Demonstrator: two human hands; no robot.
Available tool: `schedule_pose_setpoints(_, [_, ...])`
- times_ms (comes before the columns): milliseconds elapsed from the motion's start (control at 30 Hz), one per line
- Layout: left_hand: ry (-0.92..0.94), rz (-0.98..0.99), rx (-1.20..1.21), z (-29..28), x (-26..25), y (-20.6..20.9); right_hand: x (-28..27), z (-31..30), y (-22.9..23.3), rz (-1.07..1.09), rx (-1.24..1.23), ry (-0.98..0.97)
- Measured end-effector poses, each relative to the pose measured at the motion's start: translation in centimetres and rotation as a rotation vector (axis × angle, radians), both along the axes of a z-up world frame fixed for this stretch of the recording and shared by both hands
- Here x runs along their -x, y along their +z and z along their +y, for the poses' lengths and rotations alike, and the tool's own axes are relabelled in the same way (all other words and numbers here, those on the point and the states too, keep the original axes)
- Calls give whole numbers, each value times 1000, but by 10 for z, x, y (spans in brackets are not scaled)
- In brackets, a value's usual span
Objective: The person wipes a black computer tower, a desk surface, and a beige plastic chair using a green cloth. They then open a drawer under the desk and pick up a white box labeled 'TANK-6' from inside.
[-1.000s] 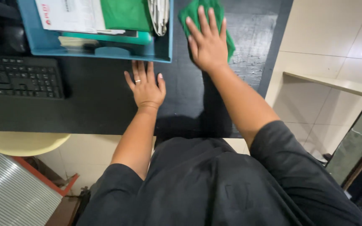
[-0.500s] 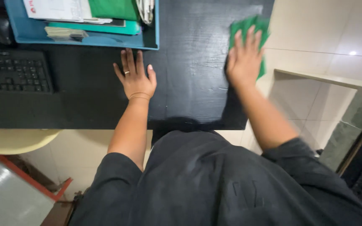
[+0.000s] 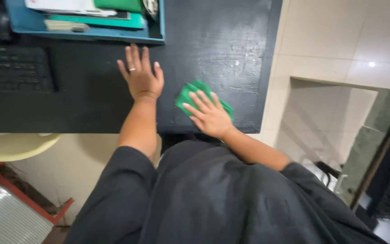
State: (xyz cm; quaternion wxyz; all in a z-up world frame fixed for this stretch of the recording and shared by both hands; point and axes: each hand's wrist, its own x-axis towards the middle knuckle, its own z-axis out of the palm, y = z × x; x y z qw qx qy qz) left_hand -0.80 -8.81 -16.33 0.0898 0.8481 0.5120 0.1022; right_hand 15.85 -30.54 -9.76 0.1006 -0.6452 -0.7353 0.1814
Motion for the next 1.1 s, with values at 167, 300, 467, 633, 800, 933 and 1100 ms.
schedule_pose_setpoints(167, [15,-66,-6,0,2,-6,-46,-52,-17,-224,108,-409])
schedule_pose_setpoints(300, [32,-52,13,-3,11,-5,-87,-78,-50,-231,13,-614])
schedule_pose_setpoints(467, [31,-619,87,-25,56,6,-65,-54,-56,-251,46,-894])
schedule_pose_setpoints(633, [111,-612,99,-71,166,8,35,12,-38,-216,83,-877])
schedule_pose_setpoints(800, [282,-538,-16,-45,262,9,157,81,-35,-213,91,-569])
schedule_pose_setpoints(933, [361,-411,-4,-9,296,1,253,113,-28,-218,129,-293])
schedule_pose_setpoints(1100, [229,-354,60,13,288,-30,282,103,-19,-236,135,-73])
